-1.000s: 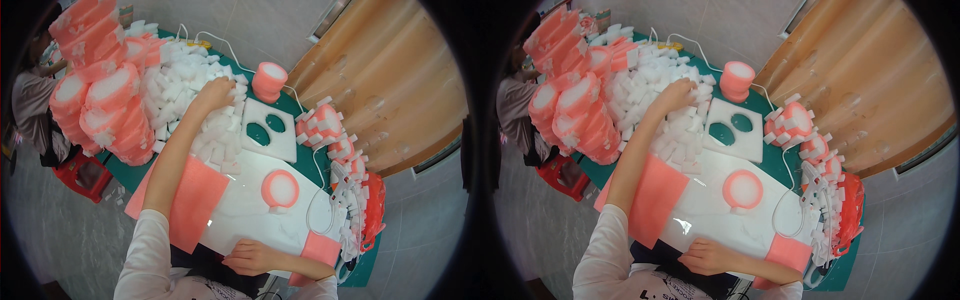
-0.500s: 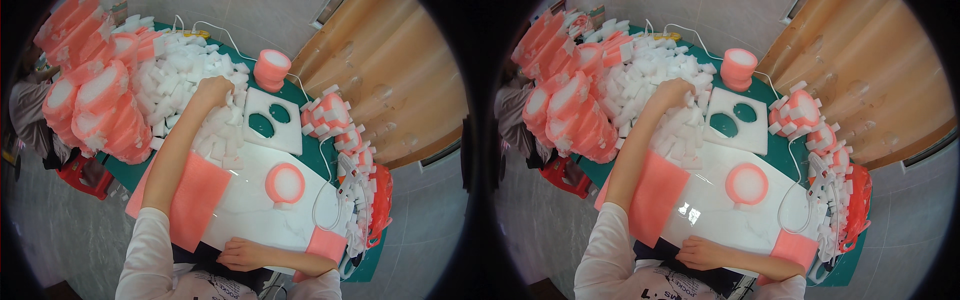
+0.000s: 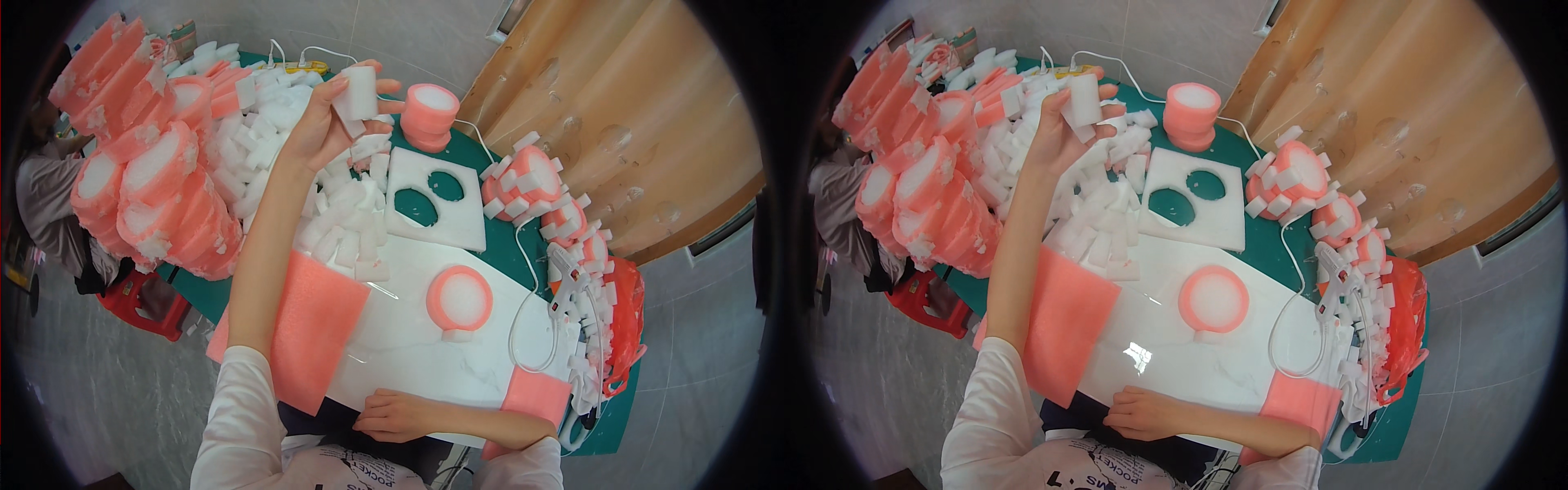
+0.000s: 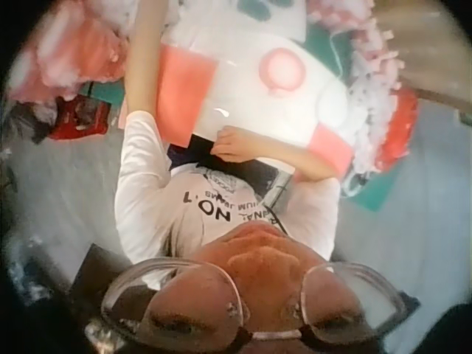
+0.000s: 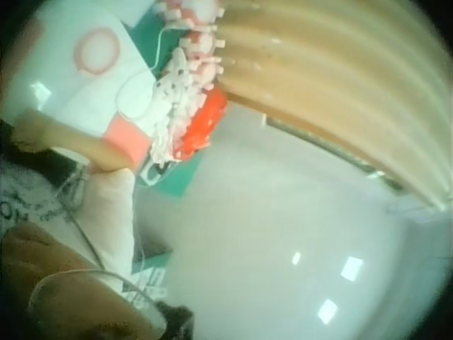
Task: The person assembles a foam craft by applying glue with a hot glue gun and attaching small foam blocks around the edge of a circular foam ring by hand.
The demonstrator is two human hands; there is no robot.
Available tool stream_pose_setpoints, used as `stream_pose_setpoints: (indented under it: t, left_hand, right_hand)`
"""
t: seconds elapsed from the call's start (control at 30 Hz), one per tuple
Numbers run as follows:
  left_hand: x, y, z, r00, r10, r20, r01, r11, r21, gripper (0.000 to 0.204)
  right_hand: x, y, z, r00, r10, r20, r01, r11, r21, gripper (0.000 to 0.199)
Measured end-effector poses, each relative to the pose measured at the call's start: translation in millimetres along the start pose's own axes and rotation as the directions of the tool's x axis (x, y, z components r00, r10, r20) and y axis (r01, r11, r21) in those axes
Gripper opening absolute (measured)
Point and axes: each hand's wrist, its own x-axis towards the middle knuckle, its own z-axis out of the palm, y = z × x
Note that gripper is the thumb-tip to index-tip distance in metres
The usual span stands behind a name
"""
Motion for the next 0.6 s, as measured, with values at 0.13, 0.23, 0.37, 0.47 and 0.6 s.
stream_pose_setpoints:
  t: [0.13, 0.23, 0.37, 0.47, 0.6]
  left_hand:
    - [2, -8, 10, 0.999, 0.022, 0.025, -0.018, 0.990, -0.143, 0.045]
    - [5, -13, 12, 0.980, 0.090, 0.178, -0.038, 0.960, -0.278, 0.035]
    - [6, -18, 31, 0.993, 0.017, 0.118, -0.035, 0.987, 0.154, 0.020]
    - [-1, -21, 63, 0.999, -0.033, -0.016, 0.037, 0.899, 0.437, 0.026]
    - [-9, -44, 86, 0.989, -0.139, -0.046, 0.141, 0.821, 0.554, 0.039]
  right_hand:
    - [2, -1, 1, 1.000, -0.006, -0.001, 0.006, 1.000, -0.002, 0.018]
    - [1, 0, 3, 1.000, -0.001, 0.004, 0.001, 1.000, -0.003, 0.018]
    - [0, 3, 5, 1.000, -0.012, -0.029, 0.012, 1.000, 0.016, 0.017]
    - [0, 4, 4, 0.999, -0.017, -0.037, 0.017, 1.000, 0.003, 0.017]
    - [-2, 5, 7, 0.996, -0.035, -0.083, 0.036, 0.999, 0.011, 0.014]
